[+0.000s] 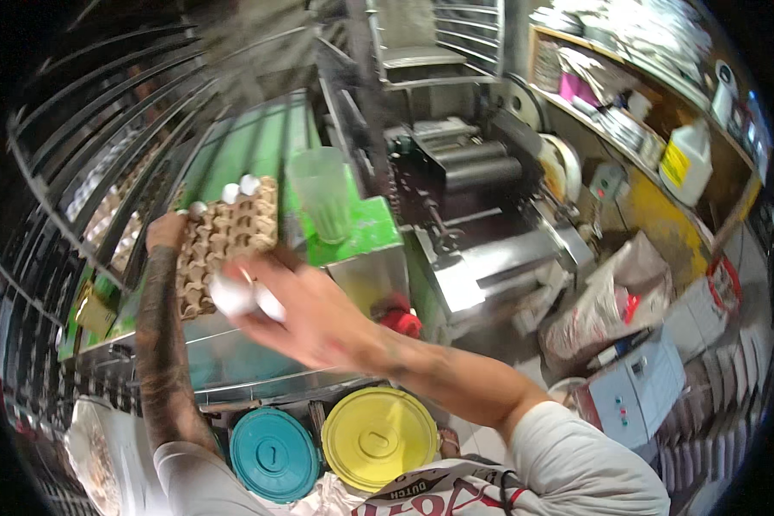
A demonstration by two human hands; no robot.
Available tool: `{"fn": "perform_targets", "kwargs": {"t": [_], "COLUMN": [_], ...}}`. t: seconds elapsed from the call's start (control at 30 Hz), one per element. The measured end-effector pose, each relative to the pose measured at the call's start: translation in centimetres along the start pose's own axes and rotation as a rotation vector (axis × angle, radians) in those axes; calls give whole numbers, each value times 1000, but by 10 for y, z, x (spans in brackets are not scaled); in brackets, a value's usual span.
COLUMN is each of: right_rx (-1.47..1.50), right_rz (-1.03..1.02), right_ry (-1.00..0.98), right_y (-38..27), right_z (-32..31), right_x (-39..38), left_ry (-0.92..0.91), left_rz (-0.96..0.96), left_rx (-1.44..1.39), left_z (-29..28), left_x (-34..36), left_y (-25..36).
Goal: The person cracks several eggs into a large mixing bowl, discards the shells into a bin, and then fills a plastic jug with water from a tap in a restroom area to pour into the bowl.
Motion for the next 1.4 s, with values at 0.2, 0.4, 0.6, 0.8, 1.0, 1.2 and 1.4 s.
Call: {"fn": "perform_targets", "kwargs": {"t": [0.2, 0.4, 0.6, 0.8, 1.0, 1.2, 1.4], "right_rx": [454, 506, 589, 362, -875, -1185, -1278], "right_rz": [756, 1536, 1581, 1595, 1418, 1518, 1840], "right_ry": [-109, 806, 1339, 1456, 1032, 819, 478], "right_y": [-7, 0, -17, -38, -48, -48, -37], "right_z": [-139, -276, -308, -350, -390, -438, -467], "right_x": [-199, -473, -693, -799, -926, -943, -1001], "left_ry": [380, 469, -329, -1289, -1649, -1693, -1452], "left_rz": [204, -443, -413, -544, 14, 646, 1364], "left_rx": [226, -919, -2272, -2532, -1610, -1319, -1162], "left_z": [-19, -108, -96, -100, -128, -74, -59], "left_x": [22, -120, -294, -440, -540, -654, -741], "left_y": [-94, 53, 228, 508, 734, 877, 985]}}
Point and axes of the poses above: each hand's wrist, its own x-axis towards the middle knuckle, its own z-axis out of the palm, y = z × x, the point moved 4 cm from there along x, towards the middle knuckle, and after that the axes turned 11 degrees about y, right-handed, at the moved point
